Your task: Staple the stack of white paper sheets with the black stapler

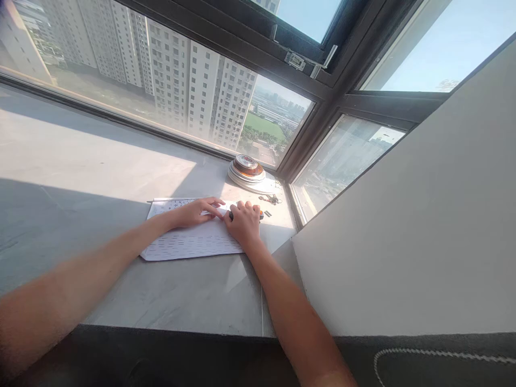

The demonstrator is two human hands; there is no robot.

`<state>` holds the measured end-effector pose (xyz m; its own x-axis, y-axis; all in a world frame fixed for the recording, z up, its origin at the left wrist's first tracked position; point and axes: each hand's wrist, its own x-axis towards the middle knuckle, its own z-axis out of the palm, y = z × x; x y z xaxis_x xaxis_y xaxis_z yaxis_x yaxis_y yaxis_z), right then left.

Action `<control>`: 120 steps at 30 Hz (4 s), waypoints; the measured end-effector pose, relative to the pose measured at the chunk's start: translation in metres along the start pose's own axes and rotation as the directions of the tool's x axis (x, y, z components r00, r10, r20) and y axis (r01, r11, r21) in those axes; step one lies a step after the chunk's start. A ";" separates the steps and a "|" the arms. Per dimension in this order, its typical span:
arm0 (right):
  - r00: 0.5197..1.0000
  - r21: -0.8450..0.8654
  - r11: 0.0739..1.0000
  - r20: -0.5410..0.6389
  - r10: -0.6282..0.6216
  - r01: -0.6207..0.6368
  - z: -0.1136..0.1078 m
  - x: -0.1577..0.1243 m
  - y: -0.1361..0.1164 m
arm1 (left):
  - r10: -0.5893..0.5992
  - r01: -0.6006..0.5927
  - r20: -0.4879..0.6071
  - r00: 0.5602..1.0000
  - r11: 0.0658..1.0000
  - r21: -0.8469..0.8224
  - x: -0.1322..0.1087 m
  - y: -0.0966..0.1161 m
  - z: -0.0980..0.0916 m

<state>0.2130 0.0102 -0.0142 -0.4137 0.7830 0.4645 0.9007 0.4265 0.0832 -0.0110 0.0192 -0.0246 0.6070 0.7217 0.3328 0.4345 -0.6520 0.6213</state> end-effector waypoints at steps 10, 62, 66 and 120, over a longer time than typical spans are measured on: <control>0.999 -0.068 0.997 0.014 -0.047 0.047 -0.001 -0.004 -0.005 | -0.079 0.079 -0.051 0.996 0.997 0.000 0.001 0.000 -0.003; 0.990 0.263 0.962 0.135 0.037 -0.072 -0.074 -0.082 0.014 | -0.179 0.415 -0.759 0.626 0.900 0.130 0.000 -0.002 -0.025; 0.985 0.564 0.809 0.070 0.155 -0.168 -0.087 -0.076 0.061 | -0.179 0.394 -0.766 0.617 0.913 0.104 0.001 -0.009 -0.022; 0.953 0.485 0.870 0.296 -0.065 -0.091 0.033 0.081 -0.183 | -0.736 0.982 -0.672 0.083 -0.055 0.182 -0.296 -0.010 -0.160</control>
<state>0.0107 0.0108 -0.0211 -0.4921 0.8525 0.1763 0.7565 0.5190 -0.3980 -0.3015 -0.1501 -0.0158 -0.7165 0.6960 0.0469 0.6928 0.7023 0.1636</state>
